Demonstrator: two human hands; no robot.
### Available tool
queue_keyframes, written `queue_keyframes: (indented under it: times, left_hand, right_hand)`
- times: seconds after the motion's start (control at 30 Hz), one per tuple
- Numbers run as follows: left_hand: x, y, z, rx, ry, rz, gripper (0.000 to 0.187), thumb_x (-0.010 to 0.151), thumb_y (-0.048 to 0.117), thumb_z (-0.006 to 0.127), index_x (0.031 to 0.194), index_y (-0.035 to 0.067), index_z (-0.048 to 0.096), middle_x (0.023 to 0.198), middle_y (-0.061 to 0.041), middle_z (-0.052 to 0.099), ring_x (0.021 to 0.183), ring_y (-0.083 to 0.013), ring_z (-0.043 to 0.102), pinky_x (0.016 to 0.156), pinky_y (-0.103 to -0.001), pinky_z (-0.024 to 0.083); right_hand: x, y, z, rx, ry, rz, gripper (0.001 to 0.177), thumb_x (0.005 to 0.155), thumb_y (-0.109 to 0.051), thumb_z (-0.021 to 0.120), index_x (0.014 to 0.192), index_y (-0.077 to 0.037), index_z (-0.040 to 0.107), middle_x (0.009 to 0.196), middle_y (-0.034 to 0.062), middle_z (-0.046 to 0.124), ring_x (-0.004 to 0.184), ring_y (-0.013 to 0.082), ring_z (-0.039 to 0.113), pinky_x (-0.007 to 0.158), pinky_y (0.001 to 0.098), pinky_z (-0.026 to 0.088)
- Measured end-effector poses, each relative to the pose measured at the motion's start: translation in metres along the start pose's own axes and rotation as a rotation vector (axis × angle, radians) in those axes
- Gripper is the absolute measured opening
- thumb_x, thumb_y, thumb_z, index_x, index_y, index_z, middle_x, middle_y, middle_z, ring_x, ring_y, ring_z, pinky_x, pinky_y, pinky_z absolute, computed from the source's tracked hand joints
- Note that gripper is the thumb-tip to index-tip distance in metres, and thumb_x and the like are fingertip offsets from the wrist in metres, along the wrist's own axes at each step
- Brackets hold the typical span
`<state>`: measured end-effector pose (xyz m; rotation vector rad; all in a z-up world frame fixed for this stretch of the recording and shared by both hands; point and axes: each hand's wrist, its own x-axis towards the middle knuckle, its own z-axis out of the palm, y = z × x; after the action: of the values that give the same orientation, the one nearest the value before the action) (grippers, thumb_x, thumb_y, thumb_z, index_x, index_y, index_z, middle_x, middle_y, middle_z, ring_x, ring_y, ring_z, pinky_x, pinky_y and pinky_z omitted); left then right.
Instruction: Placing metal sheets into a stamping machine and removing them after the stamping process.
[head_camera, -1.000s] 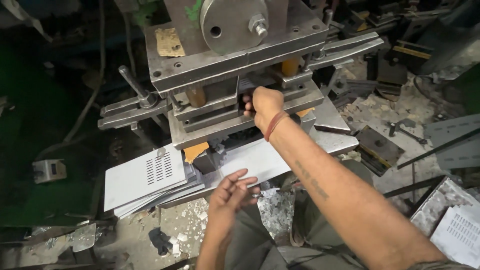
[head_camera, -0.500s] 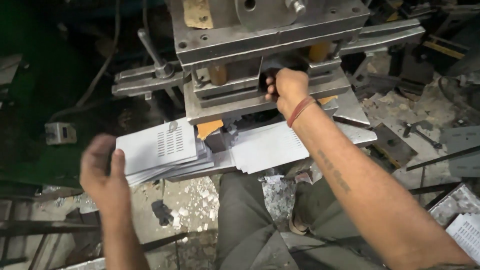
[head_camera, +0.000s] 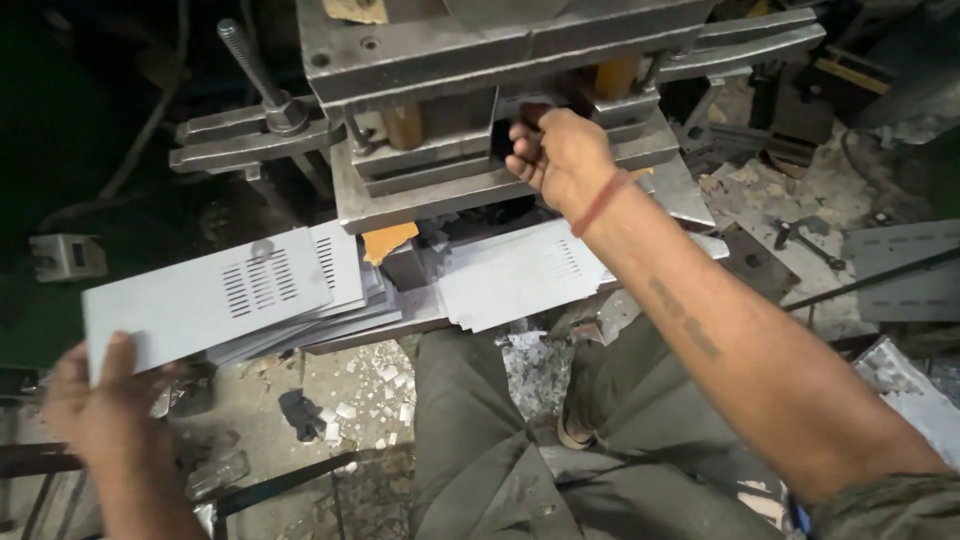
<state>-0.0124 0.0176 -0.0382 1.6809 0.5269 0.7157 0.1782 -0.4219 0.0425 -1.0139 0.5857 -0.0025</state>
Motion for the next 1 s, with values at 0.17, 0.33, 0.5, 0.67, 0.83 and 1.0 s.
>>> queue_keyframes:
  times: [0.17, 0.33, 0.5, 0.67, 0.83, 1.0]
  left_hand:
    - [-0.046, 0.054, -0.031, 0.156, -0.197, 0.111, 0.028, 0.117, -0.005, 0.035, 0.144, -0.013, 0.032, 0.132, -0.034, 0.047, 0.106, -0.0417, 0.064, 0.091, -0.043, 0.06]
    - [-0.072, 0.054, -0.029, -0.191, -0.259, -0.093, 0.049, 0.116, 0.024, 0.046, 0.161, 0.009, 0.034, 0.127, -0.004, 0.058, 0.082, -0.0033, 0.064, 0.067, -0.005, 0.06]
    - [-0.107, 0.057, 0.025, -0.357, -0.219, -0.195, 0.034, 0.109, 0.005, 0.043, 0.14, -0.008, 0.04, 0.117, -0.02, 0.052, 0.091, -0.0287, 0.06, 0.079, -0.037, 0.06]
    - [-0.121, 0.059, 0.047, -0.373, -0.302, -0.222, 0.034, 0.107, 0.004, 0.038, 0.136, -0.013, 0.037, 0.111, -0.027, 0.05, 0.08, -0.0334, 0.057, 0.076, -0.043, 0.056]
    - [-0.133, 0.059, 0.066, -0.394, -0.321, -0.271, 0.033, 0.101, 0.003, 0.045, 0.13, -0.011, 0.042, 0.11, -0.028, 0.052, 0.085, -0.0375, 0.059, 0.072, -0.045, 0.056]
    - [-0.153, 0.113, 0.123, -0.227, -0.347, -0.385, 0.046, 0.097, 0.005, 0.051, 0.143, -0.002, 0.052, 0.109, -0.02, 0.066, 0.082, -0.0272, 0.067, 0.069, -0.035, 0.061]
  right_hand:
    - [-0.089, -0.003, -0.053, -0.265, -0.25, -0.082, 0.02, 0.106, -0.012, 0.046, 0.109, 0.003, 0.06, 0.088, 0.0102, 0.066, 0.074, 0.0169, 0.064, 0.07, 0.029, 0.058]
    - [-0.101, 0.08, -0.131, -0.089, -0.386, -0.172, 0.03, 0.1, -0.004, 0.052, 0.126, 0.006, 0.063, 0.087, 0.0154, 0.073, 0.075, 0.0213, 0.073, 0.061, 0.0275, 0.062]
    - [-0.087, 0.123, -0.154, -0.135, -0.166, -0.04, 0.013, 0.101, -0.004, 0.057, 0.102, 0.006, 0.065, 0.089, 0.0195, 0.073, 0.077, 0.0261, 0.071, 0.072, 0.0352, 0.059]
    - [-0.089, 0.118, -0.152, -0.295, -0.07, 0.122, 0.023, 0.103, -0.015, 0.062, 0.091, 0.004, 0.067, 0.07, 0.013, 0.064, 0.053, 0.0218, 0.058, 0.05, 0.0338, 0.051]
    - [-0.112, 0.133, -0.16, -0.498, -0.115, 0.292, 0.026, 0.103, -0.007, 0.066, 0.08, 0.005, 0.069, 0.063, 0.0111, 0.06, 0.047, 0.0174, 0.053, 0.046, 0.0298, 0.051]
    - [-0.131, 0.122, -0.138, -0.529, -0.6, 0.16, 0.027, 0.087, 0.001, 0.075, 0.114, 0.005, 0.075, 0.075, 0.0137, 0.076, 0.052, 0.0164, 0.067, 0.05, 0.0249, 0.057]
